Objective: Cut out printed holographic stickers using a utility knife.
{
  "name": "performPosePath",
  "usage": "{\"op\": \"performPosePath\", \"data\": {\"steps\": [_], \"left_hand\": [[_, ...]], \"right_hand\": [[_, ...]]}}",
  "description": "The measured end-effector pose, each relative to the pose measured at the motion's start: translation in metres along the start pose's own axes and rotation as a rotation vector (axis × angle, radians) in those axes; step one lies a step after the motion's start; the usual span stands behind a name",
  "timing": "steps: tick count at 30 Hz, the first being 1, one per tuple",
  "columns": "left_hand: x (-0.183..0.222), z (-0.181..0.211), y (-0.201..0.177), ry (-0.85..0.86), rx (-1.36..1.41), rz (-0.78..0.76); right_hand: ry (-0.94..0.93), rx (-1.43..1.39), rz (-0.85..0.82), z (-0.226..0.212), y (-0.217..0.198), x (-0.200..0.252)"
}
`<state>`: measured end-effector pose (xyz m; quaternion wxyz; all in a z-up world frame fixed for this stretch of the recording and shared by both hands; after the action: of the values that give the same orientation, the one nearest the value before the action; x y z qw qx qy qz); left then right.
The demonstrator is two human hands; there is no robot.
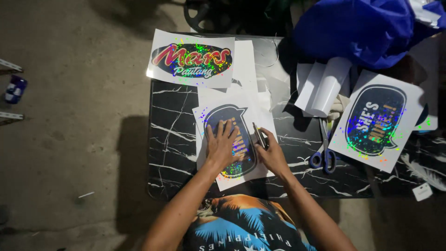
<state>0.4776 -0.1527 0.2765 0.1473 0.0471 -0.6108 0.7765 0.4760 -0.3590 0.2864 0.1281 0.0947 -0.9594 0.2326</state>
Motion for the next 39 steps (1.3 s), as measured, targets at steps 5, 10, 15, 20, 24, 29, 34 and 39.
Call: {"op": "performPosePath", "data": {"steps": [5,10,15,20,24,29,34,39], "left_hand": [[-0.001,0.002,-0.008,0.012,0.028,0.001],[-0.005,0.005,-0.004,-0.019,0.032,-0.036],[-0.005,0.006,-0.008,-0.031,0.05,-0.036],[-0.007,0.006,-0.011,-0.041,0.085,-0.071],[-0.007,0.007,-0.012,-0.037,0.061,-0.072],[-0.007,0.007,-0.015,-0.034,0.067,-0.089],[-0.007,0.006,-0.017,-0.03,0.072,-0.112],[-0.006,0.005,-0.018,-0.035,0.088,-0.114]], "right_hand": [[0.035,0.303,-0.023,-0.024,0.003,-0.007],[-0.331,0.467,0.005,-0.033,0.006,-0.014],[-0.404,0.612,-0.007,-0.038,0.009,-0.024],[-0.468,0.719,-0.014,-0.042,0.01,-0.032],[-0.455,0.754,-0.036,-0.039,0.013,-0.036],[-0.482,0.747,-0.033,-0.045,0.013,-0.036],[-0.504,0.752,-0.026,-0.048,0.014,-0.036],[-0.462,0.752,-0.029,-0.045,0.015,-0.036]]}}
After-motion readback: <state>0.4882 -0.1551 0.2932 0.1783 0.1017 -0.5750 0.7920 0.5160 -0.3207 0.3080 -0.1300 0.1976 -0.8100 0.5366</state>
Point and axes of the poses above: each hand's wrist, its own x-axis away from the middle knuckle, its own y-axis out of the palm, z = x × y, the point moved 1 cm from there along -x, towards the middle knuckle, and after that the axes turned 6 degrees about -y, right-handed, at the moved point
